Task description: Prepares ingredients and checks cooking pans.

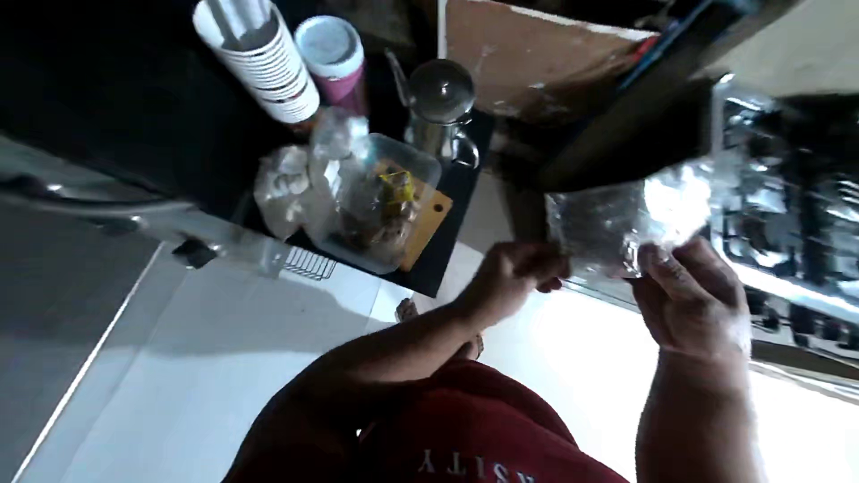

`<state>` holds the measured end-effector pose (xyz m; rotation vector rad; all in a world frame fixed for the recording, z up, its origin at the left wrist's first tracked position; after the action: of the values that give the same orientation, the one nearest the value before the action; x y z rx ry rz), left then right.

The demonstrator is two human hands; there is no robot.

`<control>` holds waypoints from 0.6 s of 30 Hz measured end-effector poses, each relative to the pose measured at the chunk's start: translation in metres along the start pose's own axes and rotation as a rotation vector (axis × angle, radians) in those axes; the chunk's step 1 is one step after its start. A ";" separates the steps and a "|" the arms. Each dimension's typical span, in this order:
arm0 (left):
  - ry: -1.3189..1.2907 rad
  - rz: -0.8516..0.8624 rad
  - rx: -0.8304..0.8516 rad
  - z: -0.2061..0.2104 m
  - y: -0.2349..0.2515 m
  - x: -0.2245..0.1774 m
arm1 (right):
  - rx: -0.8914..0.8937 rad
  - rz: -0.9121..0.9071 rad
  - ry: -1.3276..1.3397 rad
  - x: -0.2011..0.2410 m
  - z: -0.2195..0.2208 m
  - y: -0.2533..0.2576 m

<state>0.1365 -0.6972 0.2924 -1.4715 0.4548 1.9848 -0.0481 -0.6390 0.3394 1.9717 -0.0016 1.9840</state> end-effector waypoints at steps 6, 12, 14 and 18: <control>0.653 0.289 -0.221 -0.033 -0.034 -0.007 | -0.112 0.037 -0.345 -0.001 -0.041 -0.047; 1.096 0.129 -0.926 -0.173 -0.100 -0.045 | -0.153 0.250 -0.715 -0.037 -0.052 -0.067; 1.120 -0.031 -0.999 -0.191 -0.106 -0.044 | -0.097 0.293 -0.791 -0.045 -0.042 -0.067; 1.215 -0.188 -0.939 -0.200 -0.088 -0.036 | -0.011 0.279 -0.812 -0.057 -0.022 -0.055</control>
<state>0.3469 -0.7619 0.2700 -3.0955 -0.2361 0.9007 -0.0579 -0.5953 0.2699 2.7334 -0.4999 1.1630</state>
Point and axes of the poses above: each hand's wrist, its own y-axis towards the middle knuckle, its own z-axis out of the palm, x = y × z, the point moved 5 cm from there along y, towards the middle knuckle, and after that the axes turned 2 degrees about -z, right-handed, at the moved point
